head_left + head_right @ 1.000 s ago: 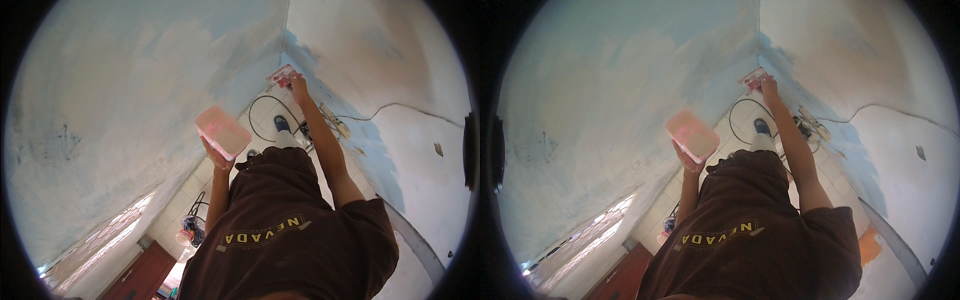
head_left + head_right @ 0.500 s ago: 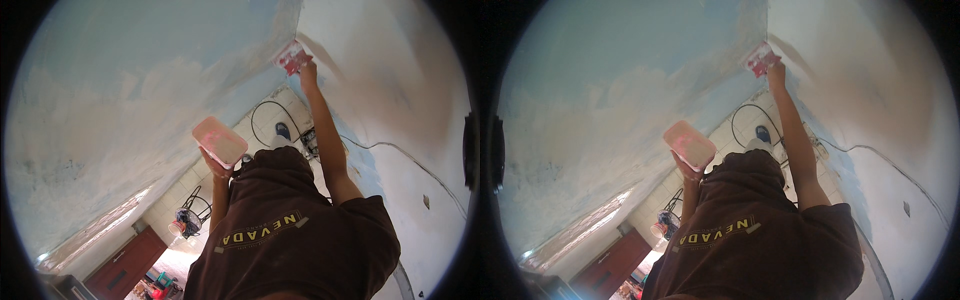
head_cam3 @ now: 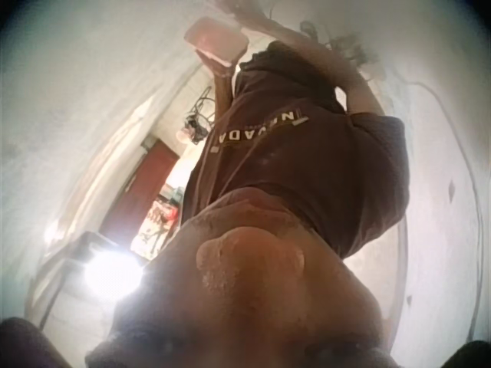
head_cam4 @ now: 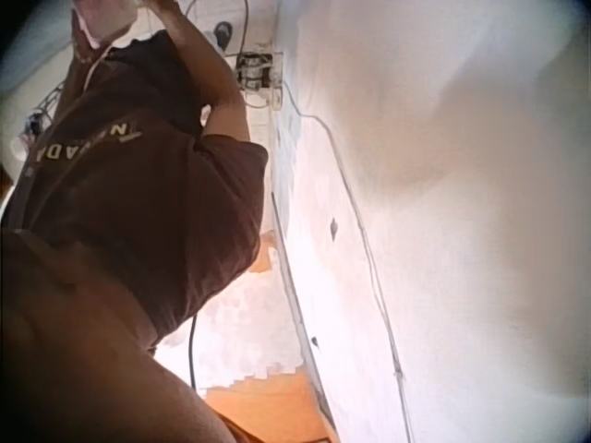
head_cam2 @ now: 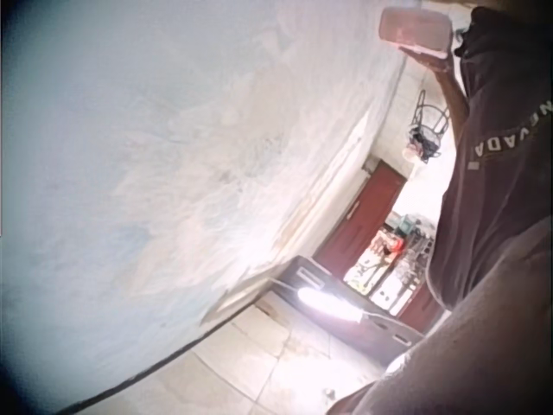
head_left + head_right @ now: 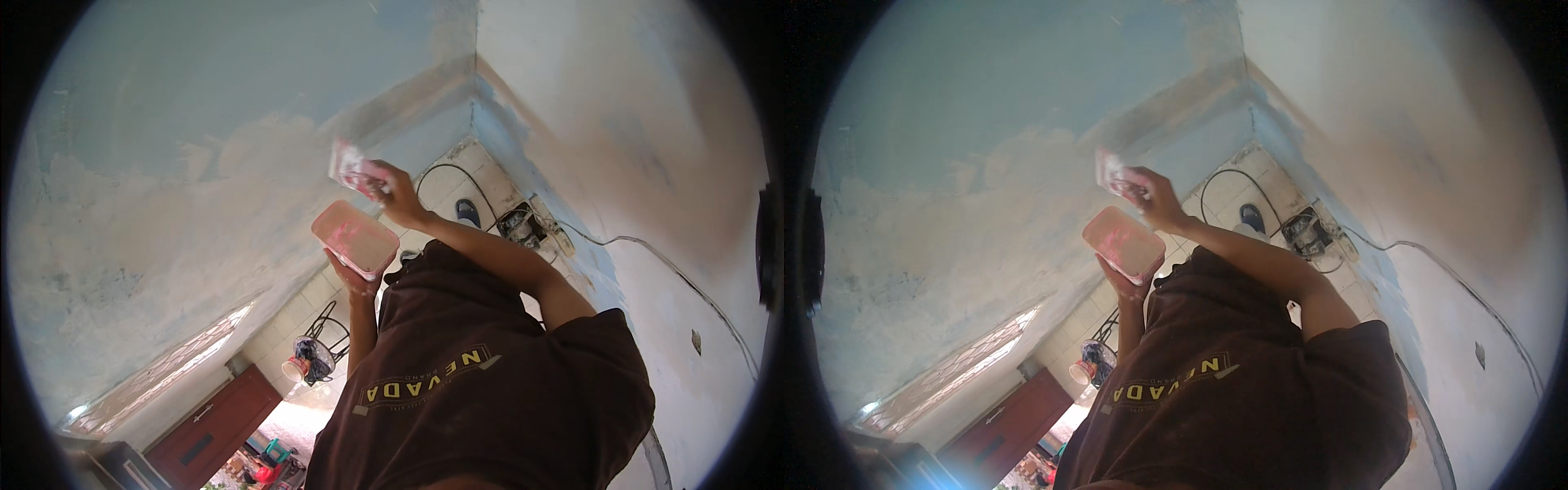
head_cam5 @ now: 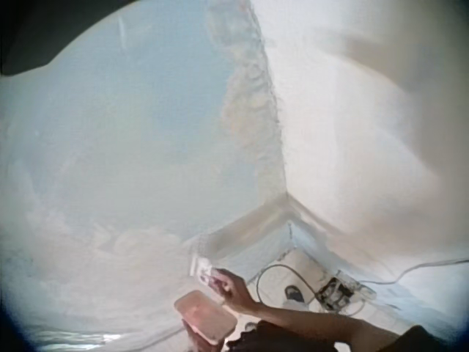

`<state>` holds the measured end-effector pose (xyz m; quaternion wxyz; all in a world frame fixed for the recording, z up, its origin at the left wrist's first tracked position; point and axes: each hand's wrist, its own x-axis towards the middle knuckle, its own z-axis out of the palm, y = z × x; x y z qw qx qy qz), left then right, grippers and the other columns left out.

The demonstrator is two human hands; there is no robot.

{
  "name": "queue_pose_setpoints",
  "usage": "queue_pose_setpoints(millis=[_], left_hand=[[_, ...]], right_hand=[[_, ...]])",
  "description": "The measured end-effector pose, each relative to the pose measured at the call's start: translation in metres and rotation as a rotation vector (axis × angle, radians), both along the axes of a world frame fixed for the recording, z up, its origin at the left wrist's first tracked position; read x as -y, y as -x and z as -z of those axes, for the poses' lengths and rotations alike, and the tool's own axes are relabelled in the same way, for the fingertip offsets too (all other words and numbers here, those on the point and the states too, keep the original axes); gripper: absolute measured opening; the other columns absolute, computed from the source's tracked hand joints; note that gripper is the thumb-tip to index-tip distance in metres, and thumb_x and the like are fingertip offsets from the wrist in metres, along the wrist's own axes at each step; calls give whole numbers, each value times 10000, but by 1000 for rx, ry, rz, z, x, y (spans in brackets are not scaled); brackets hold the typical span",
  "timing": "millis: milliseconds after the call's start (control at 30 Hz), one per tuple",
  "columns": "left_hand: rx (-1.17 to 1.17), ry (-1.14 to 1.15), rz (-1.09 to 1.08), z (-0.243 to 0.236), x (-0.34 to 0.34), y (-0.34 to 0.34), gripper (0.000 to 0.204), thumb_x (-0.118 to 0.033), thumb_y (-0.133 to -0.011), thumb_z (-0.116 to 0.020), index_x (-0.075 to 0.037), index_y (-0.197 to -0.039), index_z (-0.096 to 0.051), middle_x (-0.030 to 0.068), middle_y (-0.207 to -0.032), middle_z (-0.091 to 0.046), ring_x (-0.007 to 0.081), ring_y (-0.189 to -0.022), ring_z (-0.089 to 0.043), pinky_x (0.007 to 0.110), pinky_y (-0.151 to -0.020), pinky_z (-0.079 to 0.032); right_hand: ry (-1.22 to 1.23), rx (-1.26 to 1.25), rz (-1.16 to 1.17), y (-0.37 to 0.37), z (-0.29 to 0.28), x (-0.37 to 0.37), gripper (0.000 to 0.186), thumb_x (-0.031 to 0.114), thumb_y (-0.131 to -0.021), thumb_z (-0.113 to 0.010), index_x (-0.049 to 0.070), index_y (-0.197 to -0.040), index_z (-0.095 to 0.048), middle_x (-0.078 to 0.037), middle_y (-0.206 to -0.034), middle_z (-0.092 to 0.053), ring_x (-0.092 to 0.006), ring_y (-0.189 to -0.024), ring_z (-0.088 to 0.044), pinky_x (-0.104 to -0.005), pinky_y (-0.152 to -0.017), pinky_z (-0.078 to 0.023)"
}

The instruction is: The person applies plaster to the wall and ceiling around a window frame using a putty knife, frequently loading the knife with material from a plastic container.

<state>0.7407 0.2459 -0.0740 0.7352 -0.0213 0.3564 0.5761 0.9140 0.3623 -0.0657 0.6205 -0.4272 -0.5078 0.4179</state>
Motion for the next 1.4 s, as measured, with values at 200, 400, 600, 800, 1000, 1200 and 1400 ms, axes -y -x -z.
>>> queue_pose_setpoints(millis=[200,400,600,800,1000,1200,1400], left_hand=[[38,-103,64,0,-14,-17,753,-738,-976,-415,-174,-1475,-453,86,-1408,-567,353,-1274,-580,597,-1054,-505],[66,-89,41,12,-5,-21,772,-753,-968,-415,-184,-1490,-433,88,-1406,-564,353,-1284,-573,597,-1052,-503],[56,-106,9,23,-4,-29,783,-756,-967,-407,-187,-1505,-411,98,-1427,-544,361,-1293,-565,601,-1056,-501],[73,-137,96,14,-22,-46,801,-766,-967,-388,-182,-1515,-398,105,-1436,-537,370,-1298,-558,615,-1068,-486],[30,-77,69,22,-1,-30,837,-785,-960,-369,-184,-1542,-372,107,-1486,-504,370,-1356,-510,623,-1100,-453],[42,-128,11,27,-6,-22,820,-774,-967,-367,-183,-1535,-384,107,-1481,-510,368,-1346,-520,613,-1098,-457],[74,-179,8,44,-1,-27,795,-750,-972,-406,-171,-1517,-402,108,-1453,-531,372,-1320,-545,597,-1081,-480]], right_hand=[[741,-632,161,-131,140,-76,213,75,-1012,-503,-76,-904,-609,-230,-793,-711,-273,-668,-715,-305,-520,-530],[471,-927,213,-147,-58,-133,181,39,-1036,-458,-96,-1025,-578,-215,-1040,-642,-286,-892,-668,-329,-680,-603],[267,-429,507,-192,-39,-72,179,78,-1003,-546,-31,-1043,-682,-112,-953,-702,-234,-846,-679,-350,-723,-532],[254,28,705,-158,97,-113,256,160,-882,-690,-60,-1013,-686,-220,-879,-732,-352,-834,-738,-434,-750,-545],[-93,266,244,-9,-107,-45,214,184,-908,-705,-27,-940,-687,-111,-703,-714,-200,-595,-674,-352,-563,-486],[351,-404,-46,-57,-41,-7,288,249,-1027,-618,-24,-990,-700,-103,-825,-736,-169,-655,-692,-322,-644,-585],[623,-853,226,-148,-35,-121,219,52,-1034,-518,-160,-999,-564,-178,-893,-619,-304,-826,-679,-447,-866,-685]])
